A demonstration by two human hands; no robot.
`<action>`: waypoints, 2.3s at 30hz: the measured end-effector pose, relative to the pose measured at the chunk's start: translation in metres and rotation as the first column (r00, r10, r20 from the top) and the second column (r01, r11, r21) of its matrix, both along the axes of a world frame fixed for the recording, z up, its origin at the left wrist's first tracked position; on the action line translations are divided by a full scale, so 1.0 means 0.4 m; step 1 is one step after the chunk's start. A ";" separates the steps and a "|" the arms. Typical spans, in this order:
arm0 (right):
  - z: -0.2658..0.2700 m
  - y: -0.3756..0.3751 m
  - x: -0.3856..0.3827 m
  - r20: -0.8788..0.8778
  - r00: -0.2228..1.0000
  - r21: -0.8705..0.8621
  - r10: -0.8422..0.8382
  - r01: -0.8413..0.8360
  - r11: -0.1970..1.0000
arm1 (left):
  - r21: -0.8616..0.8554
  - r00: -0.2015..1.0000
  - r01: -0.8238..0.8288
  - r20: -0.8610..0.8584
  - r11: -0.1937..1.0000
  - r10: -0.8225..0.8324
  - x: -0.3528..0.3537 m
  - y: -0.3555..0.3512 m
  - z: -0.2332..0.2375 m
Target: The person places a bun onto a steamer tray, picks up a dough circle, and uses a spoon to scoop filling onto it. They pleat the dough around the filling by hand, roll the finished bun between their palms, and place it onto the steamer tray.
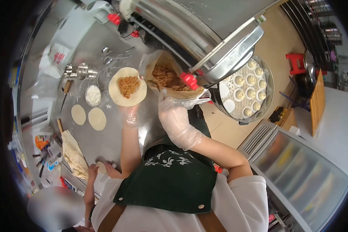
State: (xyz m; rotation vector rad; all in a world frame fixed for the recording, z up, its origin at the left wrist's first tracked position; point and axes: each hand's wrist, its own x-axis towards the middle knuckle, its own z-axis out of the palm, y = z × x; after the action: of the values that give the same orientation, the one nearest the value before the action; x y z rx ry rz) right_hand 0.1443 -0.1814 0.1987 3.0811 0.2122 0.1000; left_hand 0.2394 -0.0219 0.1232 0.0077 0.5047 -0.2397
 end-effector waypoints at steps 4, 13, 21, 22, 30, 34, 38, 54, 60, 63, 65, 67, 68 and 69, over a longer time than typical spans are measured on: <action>0.008 -0.026 0.020 -0.023 0.999 0.068 -0.027 0.028 0.997 | 0.003 0.998 0.065 0.010 0.998 -0.065 0.011 0.009 -0.016; -0.039 -0.098 0.114 -0.244 0.951 0.169 -0.188 0.233 0.958 | 0.049 0.983 0.134 0.119 0.990 -0.139 -0.019 -0.002 -0.064; -0.072 -0.143 0.116 -0.359 0.933 0.641 -0.028 0.269 0.719 | 0.194 0.981 0.182 0.028 0.964 -0.191 -0.073 -0.058 -0.142; -0.085 -0.143 0.113 -0.344 0.938 0.679 -0.043 0.280 0.679 | 0.202 0.981 0.186 0.022 0.962 -0.194 -0.075 -0.063 -0.149; -0.097 -0.147 0.119 -0.614 0.785 0.717 -0.087 0.600 0.353 | 0.255 0.978 0.198 0.006 0.946 -0.207 -0.086 -0.067 -0.171; -0.091 -0.137 0.120 -0.723 0.690 0.684 -0.049 0.723 0.091 | 0.272 0.977 0.201 0.008 0.941 -0.211 -0.088 -0.064 -0.172; -0.029 -0.121 0.138 -0.803 0.595 0.577 -0.011 0.774 -0.259 | 0.290 0.978 0.192 0.020 0.938 -0.207 -0.090 -0.053 -0.163; 0.076 -0.085 0.029 -0.704 0.614 0.710 -0.357 0.632 -0.312 | 0.100 0.982 0.107 0.146 0.989 -0.120 -0.045 -0.001 -0.028; 0.106 -0.054 0.001 -0.572 0.726 0.819 -0.382 0.528 -0.224 | 0.184 0.970 0.109 0.195 0.977 -0.145 -0.037 -0.050 0.028; 0.049 -0.065 0.009 -0.522 0.733 0.839 -0.437 0.534 -0.106 | 0.177 0.969 0.111 0.198 0.978 -0.146 -0.040 -0.053 0.045; 0.013 -0.076 0.008 -0.530 0.717 0.825 -0.454 0.559 -0.079 | 0.176 0.971 0.102 0.198 0.979 -0.136 -0.045 -0.048 0.041; -0.001 -0.084 0.009 -0.577 0.691 0.798 -0.435 0.590 -0.122 | 0.129 0.960 0.101 0.248 0.986 -0.131 -0.051 -0.031 0.025; -0.001 -0.087 0.009 -0.575 0.694 0.802 -0.432 0.582 -0.134 | 0.107 0.954 0.100 0.272 0.989 -0.126 -0.057 -0.024 0.017; 0.003 -0.088 0.011 -0.574 0.698 0.806 -0.429 0.573 -0.146 | 0.118 0.957 0.094 0.264 0.989 -0.123 -0.060 -0.022 0.017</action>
State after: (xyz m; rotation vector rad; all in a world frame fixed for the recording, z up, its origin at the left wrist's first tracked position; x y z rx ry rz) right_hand 0.1488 -0.2168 0.1999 3.9893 -2.0614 0.0039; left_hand 0.2154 -0.0308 0.1299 0.1688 0.2438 -0.3147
